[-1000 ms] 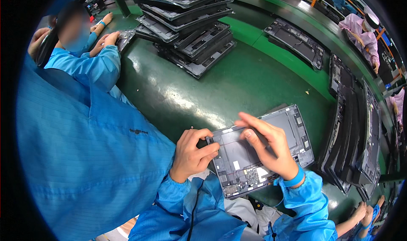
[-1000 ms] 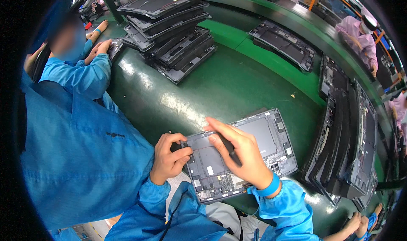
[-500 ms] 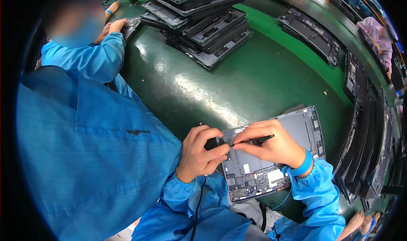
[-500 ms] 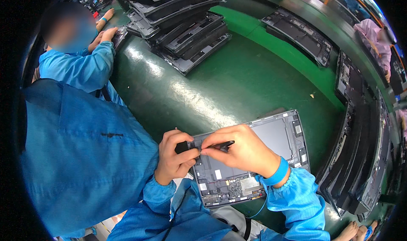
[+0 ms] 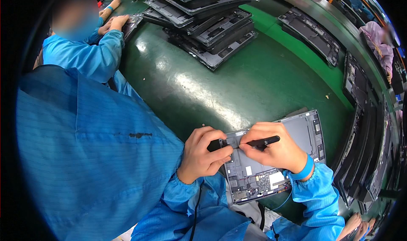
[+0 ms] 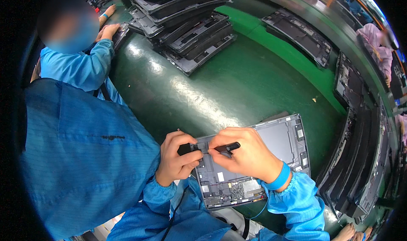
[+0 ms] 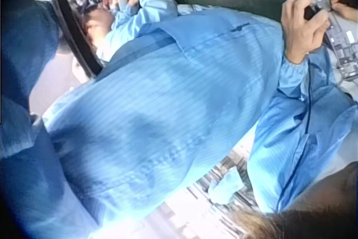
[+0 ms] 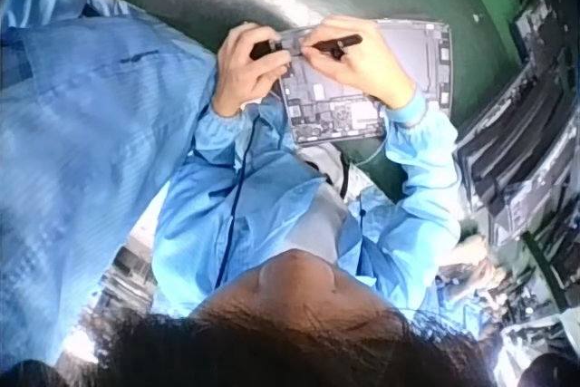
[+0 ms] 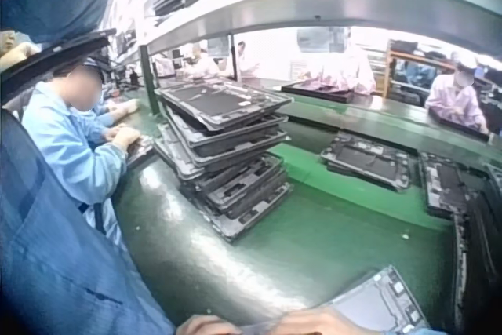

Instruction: The person connects internal wiring, a circuit board, and a battery inside a tablet housing, then attaches the back cover. The person uses tweezers and a stylus to manipulate the small components.

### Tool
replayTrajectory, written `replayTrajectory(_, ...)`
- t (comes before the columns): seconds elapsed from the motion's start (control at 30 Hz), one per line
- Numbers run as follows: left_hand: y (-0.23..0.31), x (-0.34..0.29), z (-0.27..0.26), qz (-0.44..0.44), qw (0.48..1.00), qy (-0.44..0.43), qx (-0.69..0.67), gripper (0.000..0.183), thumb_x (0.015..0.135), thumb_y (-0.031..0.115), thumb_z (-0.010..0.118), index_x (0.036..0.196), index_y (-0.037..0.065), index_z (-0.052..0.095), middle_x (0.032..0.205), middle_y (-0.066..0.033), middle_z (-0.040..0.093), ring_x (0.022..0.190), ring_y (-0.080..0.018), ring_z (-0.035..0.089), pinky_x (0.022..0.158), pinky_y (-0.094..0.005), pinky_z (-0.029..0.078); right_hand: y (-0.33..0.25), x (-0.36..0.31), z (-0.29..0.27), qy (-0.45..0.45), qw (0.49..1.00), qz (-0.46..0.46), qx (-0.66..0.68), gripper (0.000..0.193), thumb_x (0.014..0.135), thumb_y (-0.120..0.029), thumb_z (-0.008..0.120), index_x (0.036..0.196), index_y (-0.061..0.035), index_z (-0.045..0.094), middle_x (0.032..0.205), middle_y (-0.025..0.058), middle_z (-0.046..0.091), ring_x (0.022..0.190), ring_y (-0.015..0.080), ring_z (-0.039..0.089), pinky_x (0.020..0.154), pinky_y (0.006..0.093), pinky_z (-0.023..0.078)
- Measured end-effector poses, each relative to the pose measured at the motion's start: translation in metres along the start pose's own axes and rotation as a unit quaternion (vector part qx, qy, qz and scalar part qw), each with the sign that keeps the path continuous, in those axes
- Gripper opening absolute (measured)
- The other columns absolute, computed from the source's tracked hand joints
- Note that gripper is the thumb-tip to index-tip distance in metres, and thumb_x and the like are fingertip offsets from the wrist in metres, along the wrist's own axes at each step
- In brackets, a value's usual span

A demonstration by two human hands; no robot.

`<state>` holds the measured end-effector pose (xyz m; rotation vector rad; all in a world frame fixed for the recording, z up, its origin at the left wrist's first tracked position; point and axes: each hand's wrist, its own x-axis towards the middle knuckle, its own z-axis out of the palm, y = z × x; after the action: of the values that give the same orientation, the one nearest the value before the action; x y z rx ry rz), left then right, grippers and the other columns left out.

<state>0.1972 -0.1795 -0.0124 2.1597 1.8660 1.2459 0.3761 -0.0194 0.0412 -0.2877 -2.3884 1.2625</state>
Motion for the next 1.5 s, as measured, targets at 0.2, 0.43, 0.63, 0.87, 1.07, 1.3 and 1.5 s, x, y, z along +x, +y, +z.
replayTrajectory(0.2, 0.016, 0.001, -0.013, -0.043, 0.997, -0.03, -0.052, 0.025, 0.085, 0.03, 0.075, 0.104, 0.014, 0.076, 0.117, -0.0108, 0.064, 0.109, -0.0362, 0.059, 0.096, -0.0489, 0.05, -0.019, -0.014, 0.004, 0.021, 0.995, -0.01, -0.097, 0.008, 0.083, -0.01, 0.078, 0.085, -0.0071, 0.072, 0.075, 0.0034, 0.063, 0.066, 0.0235, 0.062, 0.051, 0.0372, 0.048)
replayTrajectory(0.43, 0.037, -0.009, -0.008, -0.084, 0.996, -0.02, 0.025, 0.041, 0.081, 0.024, 0.074, 0.121, 0.011, 0.076, 0.129, -0.0134, 0.063, 0.112, -0.0356, 0.06, 0.097, -0.0469, 0.051, -0.035, -0.026, 0.021, 0.052, 0.987, 0.031, -0.146, 0.008, 0.085, -0.009, 0.076, 0.091, -0.0075, 0.071, 0.077, 0.0042, 0.057, 0.062, 0.0232, 0.063, 0.048, 0.036, 0.048)
replayTrajectory(0.63, 0.046, -0.001, -0.013, -0.054, 0.987, -0.033, 0.146, 0.035, 0.084, 0.023, 0.07, 0.118, 0.016, 0.077, 0.125, -0.006, 0.067, 0.106, -0.0299, 0.063, 0.086, -0.0434, 0.056, -0.038, -0.03, 0.023, 0.062, 0.975, 0.015, -0.213, 0.012, 0.082, -0.009, 0.077, 0.093, -0.0079, 0.072, 0.079, 0.004, 0.057, 0.064, 0.021, 0.063, 0.049, 0.0345, 0.048)
replayTrajectory(0.87, 0.057, 0.002, -0.016, -0.088, 0.981, -0.05, 0.166, 0.035, 0.085, 0.022, 0.07, 0.119, 0.017, 0.076, 0.126, -0.0058, 0.067, 0.096, -0.0269, 0.065, 0.085, -0.043, 0.056, -0.052, -0.033, 0.019, 0.07, 0.966, 0.004, -0.249, 0.017, 0.076, -0.009, 0.082, 0.092, -0.0087, 0.075, 0.071, -0.0012, 0.054, 0.067, 0.0182, 0.051, 0.051, 0.0318, 0.042)
replayTrajectory(1.07, 0.056, 0.0, -0.018, -0.086, 0.98, -0.064, 0.17, 0.037, 0.086, 0.022, 0.071, 0.123, 0.018, 0.075, 0.129, -0.0063, 0.065, 0.094, -0.0262, 0.065, 0.085, -0.0425, 0.055, -0.056, -0.044, 0.019, 0.06, 0.978, 0.022, -0.2, 0.016, 0.074, -0.007, 0.083, 0.089, -0.0071, 0.077, 0.064, -0.0006, 0.052, 0.059, 0.0185, 0.045, 0.048, 0.0334, 0.037)
replayTrajectory(1.3, 0.056, 0.001, -0.019, -0.084, 0.979, -0.069, 0.174, 0.039, 0.086, 0.023, 0.073, 0.125, 0.017, 0.074, 0.131, -0.0068, 0.064, 0.097, -0.0269, 0.064, 0.086, -0.0423, 0.054, -0.057, -0.05, 0.022, 0.07, 0.981, 0.03, -0.181, 0.016, 0.075, -0.005, 0.083, 0.089, -0.0063, 0.077, 0.065, 0.0, 0.054, 0.06, 0.0177, 0.049, 0.046, 0.0332, 0.038)
replayTrajectory(1.5, 0.062, 0.007, -0.019, -0.055, 0.968, -0.07, 0.235, 0.042, 0.086, 0.028, 0.075, 0.127, 0.018, 0.072, 0.133, -0.0067, 0.063, 0.113, -0.0304, 0.06, 0.094, -0.0473, 0.053, -0.057, -0.057, 0.025, 0.094, 0.98, 0.035, -0.172, 0.013, 0.078, -0.005, 0.08, 0.089, -0.008, 0.075, 0.072, 0.0008, 0.058, 0.066, 0.0193, 0.055, 0.051, 0.0322, 0.045)
